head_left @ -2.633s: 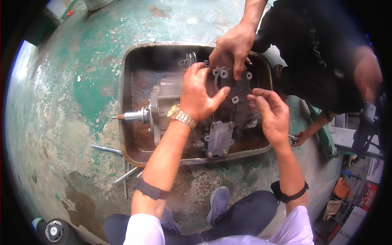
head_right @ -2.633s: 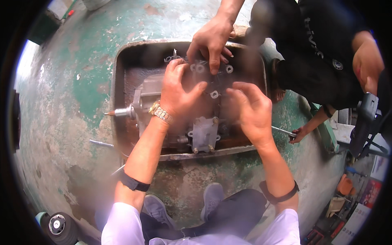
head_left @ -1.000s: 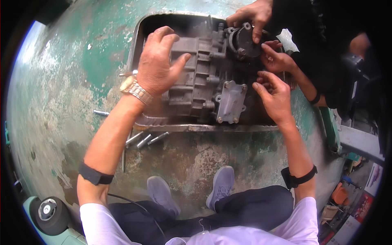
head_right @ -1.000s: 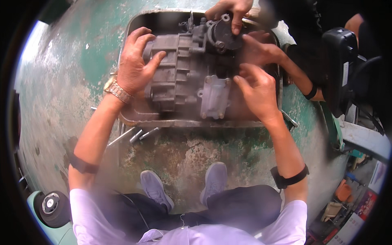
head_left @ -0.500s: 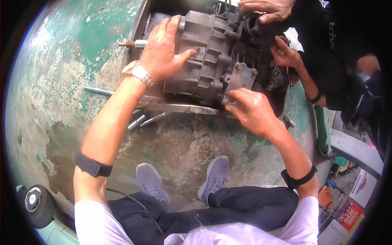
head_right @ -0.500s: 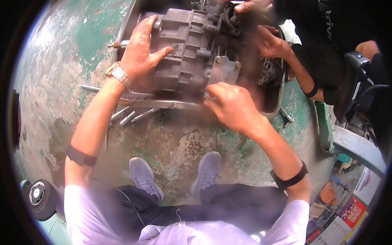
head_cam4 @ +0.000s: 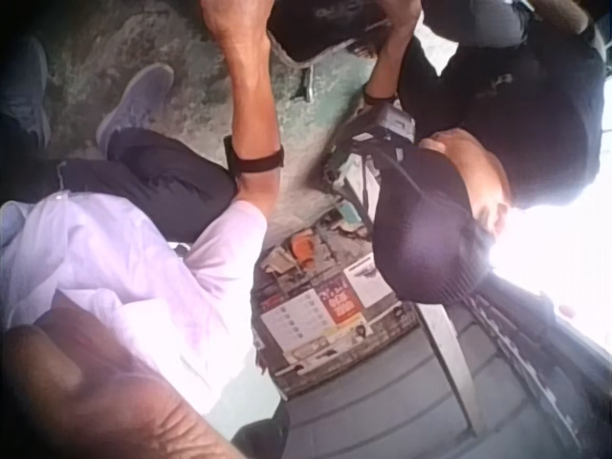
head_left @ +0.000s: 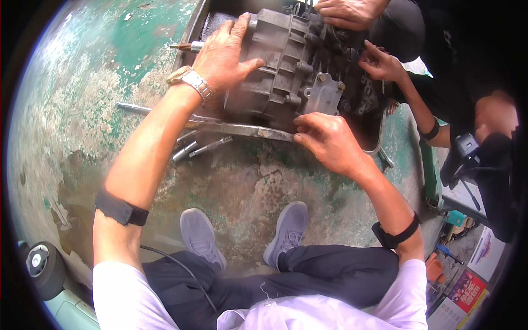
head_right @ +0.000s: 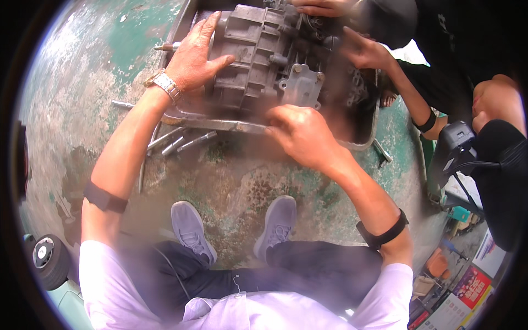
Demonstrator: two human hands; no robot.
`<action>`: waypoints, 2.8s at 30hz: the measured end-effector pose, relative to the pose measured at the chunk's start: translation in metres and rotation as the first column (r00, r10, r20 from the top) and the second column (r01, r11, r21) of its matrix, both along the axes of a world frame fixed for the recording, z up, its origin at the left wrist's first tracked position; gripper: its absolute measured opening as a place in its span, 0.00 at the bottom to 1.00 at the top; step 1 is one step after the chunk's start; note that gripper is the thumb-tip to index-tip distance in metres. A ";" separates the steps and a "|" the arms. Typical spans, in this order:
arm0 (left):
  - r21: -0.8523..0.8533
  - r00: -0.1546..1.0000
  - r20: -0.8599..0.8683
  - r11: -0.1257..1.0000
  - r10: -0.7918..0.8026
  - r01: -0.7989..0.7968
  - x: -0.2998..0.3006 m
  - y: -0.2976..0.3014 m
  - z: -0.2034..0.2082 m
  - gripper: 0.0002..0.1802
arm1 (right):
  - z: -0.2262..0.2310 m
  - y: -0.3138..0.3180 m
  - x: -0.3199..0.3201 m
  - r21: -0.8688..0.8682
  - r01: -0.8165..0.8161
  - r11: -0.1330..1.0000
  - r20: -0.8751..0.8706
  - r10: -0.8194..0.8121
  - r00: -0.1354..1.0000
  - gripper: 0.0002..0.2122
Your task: The person assembles a mechanical component by aligning a cover plate and tightening bolts with a socket wrench. They repeatedly adjust the plate and tighten fasteners while another person assists by holding parts and handing tools.
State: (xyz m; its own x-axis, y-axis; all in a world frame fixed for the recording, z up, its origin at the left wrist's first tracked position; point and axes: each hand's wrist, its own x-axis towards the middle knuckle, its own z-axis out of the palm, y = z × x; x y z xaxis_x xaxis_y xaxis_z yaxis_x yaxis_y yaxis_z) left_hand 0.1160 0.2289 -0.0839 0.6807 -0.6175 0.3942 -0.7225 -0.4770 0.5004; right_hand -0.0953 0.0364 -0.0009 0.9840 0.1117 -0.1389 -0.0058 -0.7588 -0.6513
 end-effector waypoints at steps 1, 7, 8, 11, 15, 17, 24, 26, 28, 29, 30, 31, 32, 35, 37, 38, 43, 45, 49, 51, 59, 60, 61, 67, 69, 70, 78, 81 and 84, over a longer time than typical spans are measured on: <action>0.008 1.000 0.002 1.000 0.000 0.000 -0.001 0.001 0.001 0.52 | 0.000 0.000 -0.001 0.004 -0.015 1.000 0.009 0.015 1.000 0.11; 0.122 0.993 -0.115 0.993 0.011 0.003 -0.007 0.007 0.008 0.52 | 0.001 0.003 -0.008 -0.013 -0.046 0.999 0.035 0.047 0.998 0.11; 0.126 0.992 -0.125 0.992 0.008 0.007 -0.009 0.008 0.009 0.52 | 0.001 0.004 -0.009 -0.009 -0.046 0.999 0.029 0.046 0.999 0.11; 0.158 0.996 -0.084 0.987 0.008 0.005 -0.013 0.010 0.015 0.48 | 0.003 0.005 -0.012 -0.012 -0.045 0.999 0.032 0.045 0.998 0.11; 0.230 0.979 -0.205 0.973 0.019 0.029 -0.016 0.013 0.026 0.50 | 0.008 0.006 -0.015 -0.029 -0.065 0.997 0.010 0.065 0.998 0.13; 0.254 0.976 -0.216 0.967 0.020 0.036 -0.018 0.013 0.032 0.50 | 0.009 0.008 -0.017 -0.043 -0.081 0.996 0.015 0.081 0.997 0.13; 0.330 0.964 -0.263 0.942 0.028 0.062 -0.022 0.018 0.046 0.49 | 0.012 0.013 -0.019 -0.057 -0.115 0.992 0.071 0.119 0.990 0.12; 0.359 0.957 -0.288 0.930 0.036 0.073 -0.021 0.020 0.048 0.49 | 0.014 0.016 -0.020 -0.063 -0.117 0.991 0.058 0.121 0.991 0.12; 0.360 0.962 -0.272 0.930 0.024 0.079 -0.021 0.021 0.048 0.49 | 0.016 0.017 -0.020 -0.062 -0.117 0.991 0.049 0.120 0.992 0.12; 0.363 0.962 -0.274 0.928 0.022 0.082 -0.021 0.022 0.048 0.49 | 0.017 0.018 -0.021 -0.059 -0.117 0.991 0.044 0.120 0.992 0.12; 0.366 0.963 -0.268 0.927 0.021 0.082 -0.021 0.022 0.048 0.48 | 0.017 0.019 -0.021 -0.055 -0.117 0.992 0.040 0.119 0.992 0.12; 0.372 0.962 -0.271 0.924 0.023 0.083 -0.021 0.022 0.047 0.48 | 0.018 0.020 -0.021 -0.057 -0.112 0.992 0.041 0.115 0.993 0.12; 0.379 0.961 -0.274 0.922 0.026 0.083 -0.021 0.022 0.046 0.48 | 0.018 0.020 -0.021 -0.058 -0.108 0.992 0.041 0.110 0.993 0.12; 0.356 0.964 -0.265 0.930 0.005 0.093 -0.020 0.022 0.042 0.47 | 0.017 0.021 -0.021 -0.067 -0.101 0.993 0.034 0.103 0.994 0.12; 0.354 0.967 -0.256 0.930 -0.005 0.098 -0.020 0.023 0.040 0.47 | 0.015 0.021 -0.021 -0.067 -0.105 0.992 0.037 0.107 0.994 0.12; 0.353 0.967 -0.255 0.930 -0.008 0.101 -0.019 0.023 0.038 0.46 | 0.014 0.022 -0.021 -0.063 -0.110 0.992 0.045 0.113 0.993 0.12; 0.360 0.965 -0.261 0.927 -0.006 0.103 -0.019 0.024 0.032 0.46 | 0.010 0.022 -0.022 -0.053 -0.116 0.992 0.039 0.118 0.992 0.12; 0.328 0.974 -0.225 0.940 -0.020 0.095 -0.019 0.024 0.030 0.43 | 0.008 0.023 -0.022 -0.053 -0.114 0.992 0.037 0.116 0.992 0.12; 0.324 0.972 -0.235 0.941 -0.020 0.098 -0.019 0.025 0.030 0.42 | 0.007 0.023 -0.022 -0.065 -0.113 0.991 0.025 0.115 0.993 0.12; 0.327 0.982 -0.190 0.942 -0.008 0.071 -0.021 0.024 0.032 0.45 | 0.008 0.019 -0.021 -0.076 -0.104 0.992 0.022 0.106 0.994 0.12; 0.206 0.973 0.207 0.977 -0.102 0.059 -0.046 -0.004 0.044 0.37 | 0.026 -0.058 -0.022 -0.165 0.247 0.955 -0.034 -0.256 0.966 0.12; 0.226 0.971 0.200 0.970 -0.132 0.085 -0.050 -0.009 0.045 0.32 | 0.024 -0.070 -0.029 -0.135 0.269 0.954 -0.014 -0.273 0.962 0.13; 0.201 0.964 0.214 0.973 -0.160 0.117 -0.052 -0.014 0.047 0.31 | 0.021 -0.083 -0.037 -0.100 0.331 0.938 -0.039 -0.336 0.941 0.13; 0.128 0.970 0.179 0.982 -0.162 0.140 -0.060 -0.053 0.038 0.27 | -0.030 -0.156 -0.108 0.036 0.665 0.746 -0.133 -0.656 0.743 0.13; 0.134 0.990 0.132 0.990 -0.054 0.036 -0.068 -0.063 0.025 0.29 | -0.050 -0.184 -0.140 -0.039 0.732 0.680 -0.127 -0.730 0.672 0.14; 0.057 0.986 0.165 0.998 -0.005 -0.004 -0.073 -0.067 0.017 0.31 | -0.060 -0.198 -0.156 -0.117 0.750 0.651 -0.100 -0.759 0.643 0.15; -0.028 0.980 0.178 0.996 0.092 -0.089 -0.085 -0.067 -0.019 0.33 | -0.111 -0.256 -0.256 -0.482 0.802 0.353 0.076 -0.895 0.440 0.19; -0.003 0.977 0.193 0.996 0.093 -0.094 -0.084 -0.068 -0.018 0.32 | -0.120 -0.263 -0.263 -0.585 0.748 0.312 0.081 -0.896 0.437 0.19; 0.010 0.977 0.189 0.995 0.100 -0.103 -0.085 -0.069 -0.016 0.32 | -0.130 -0.272 -0.257 -0.670 0.663 0.335 0.061 -0.865 0.499 0.20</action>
